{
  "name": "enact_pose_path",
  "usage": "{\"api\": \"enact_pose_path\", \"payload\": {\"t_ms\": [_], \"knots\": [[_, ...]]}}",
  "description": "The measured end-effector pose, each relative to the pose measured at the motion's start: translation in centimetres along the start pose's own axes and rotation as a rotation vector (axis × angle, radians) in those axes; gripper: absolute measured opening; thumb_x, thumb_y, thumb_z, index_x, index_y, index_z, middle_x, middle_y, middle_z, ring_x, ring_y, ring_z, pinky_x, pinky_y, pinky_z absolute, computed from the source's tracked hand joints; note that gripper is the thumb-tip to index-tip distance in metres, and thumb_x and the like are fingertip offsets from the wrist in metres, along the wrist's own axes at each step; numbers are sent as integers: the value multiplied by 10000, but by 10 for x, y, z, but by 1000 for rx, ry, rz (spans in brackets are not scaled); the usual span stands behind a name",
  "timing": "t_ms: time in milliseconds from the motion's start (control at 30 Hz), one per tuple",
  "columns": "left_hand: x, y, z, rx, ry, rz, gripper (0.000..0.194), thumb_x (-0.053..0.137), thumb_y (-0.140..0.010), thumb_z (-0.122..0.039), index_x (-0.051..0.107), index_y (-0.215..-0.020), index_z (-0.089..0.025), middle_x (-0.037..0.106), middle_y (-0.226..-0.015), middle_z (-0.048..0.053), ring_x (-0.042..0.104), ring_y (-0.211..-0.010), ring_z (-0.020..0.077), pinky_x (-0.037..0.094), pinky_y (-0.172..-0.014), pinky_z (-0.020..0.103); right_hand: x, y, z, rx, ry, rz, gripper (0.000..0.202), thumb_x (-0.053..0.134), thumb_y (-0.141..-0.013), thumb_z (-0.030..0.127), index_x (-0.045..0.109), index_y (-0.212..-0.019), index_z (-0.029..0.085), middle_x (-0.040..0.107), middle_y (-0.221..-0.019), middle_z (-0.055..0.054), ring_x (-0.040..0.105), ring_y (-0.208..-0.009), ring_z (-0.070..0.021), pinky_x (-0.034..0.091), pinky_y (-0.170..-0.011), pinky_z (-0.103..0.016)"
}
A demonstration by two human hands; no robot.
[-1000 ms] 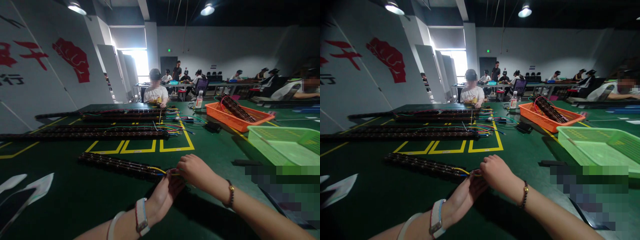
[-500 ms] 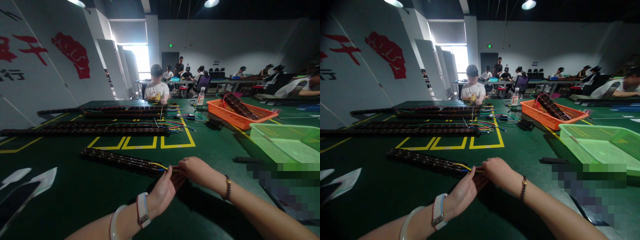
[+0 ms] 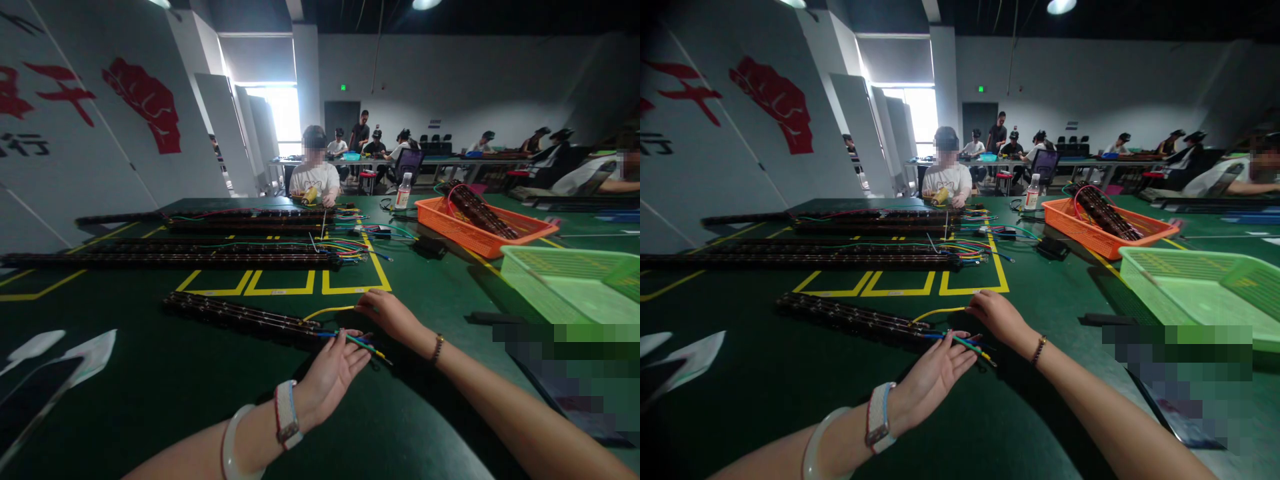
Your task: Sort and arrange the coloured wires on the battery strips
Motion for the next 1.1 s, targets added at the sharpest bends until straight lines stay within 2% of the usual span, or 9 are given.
{"api": "enact_pose_path", "payload": {"t_ms": [167,467,567,667,767,833,967,1100], "knots": [[0,0,0,12,-16,12,260,481,-895,-327,534,-1002,-96,587,-1169,199,568,-1107,242,379,-1033,389,20,-1,-13,-26,24,8,198,477,-919,274,618,-868,145,610,-827,-49,549,-767,-142,420,-695,-239],[1,0,-1,-5,-7,-1,262,478,-895,-330,557,-996,-101,578,-1178,194,554,-1126,246,365,-1044,405,28,-1,-15,-97,236,-37,236,474,-921,298,658,-871,160,603,-817,-53,523,-795,-158,395,-747,-285],[-1,-1,-1,-11,0,8,266,470,-898,-329,551,-1006,-99,572,-1184,198,552,-1127,247,362,-1045,406,29,2,-16,-113,158,-32,236,489,-913,311,676,-897,168,613,-817,-60,535,-817,-166,403,-759,-298],[-1,-2,-3,-22,11,27,277,471,-898,-324,536,-1026,-88,559,-1200,214,544,-1139,250,361,-1047,395,23,7,-18,-111,-27,-51,239,493,-909,324,663,-974,170,630,-882,-72,557,-855,-165,423,-783,-303],[0,-3,-8,-51,11,19,303,460,-904,-309,514,-1080,-69,546,-1209,229,528,-1158,250,347,-1057,388,11,9,-21,-60,-192,-63,252,513,-891,368,654,-912,160,635,-887,-68,570,-837,-158,439,-770,-296],[2,-3,-10,-71,6,-5,323,458,-905,-299,495,-1117,-57,538,-1210,238,524,-1163,248,338,-1061,389,3,9,-23,-39,-284,12,281,539,-865,410,645,-819,154,639,-827,-50,576,-787,-151,444,-740,-284],[2,-5,-13,-88,13,-29,352,478,-897,-295,462,-1143,-43,519,-1216,262,532,-1153,244,347,-1054,372,-8,5,-24,-16,-395,257,330,571,-825,460,643,-756,145,636,-741,-18,575,-710,-136,441,-675,-250],[-1,-8,-13,-89,7,18,303,501,-886,-301,506,-1072,-62,538,-1203,239,530,-1152,245,340,-1056,379,-10,2,-21,52,-286,255,298,552,-844,421,659,-818,144,651,-793,-34,576,-722,-140,434,-667,-246]]}}
Point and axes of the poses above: each hand's wrist, its own y-axis away from the middle knuckle, its own x-axis out of the palm, z = x × y, the point moved 2 cm from there along -y, towards the middle knuckle
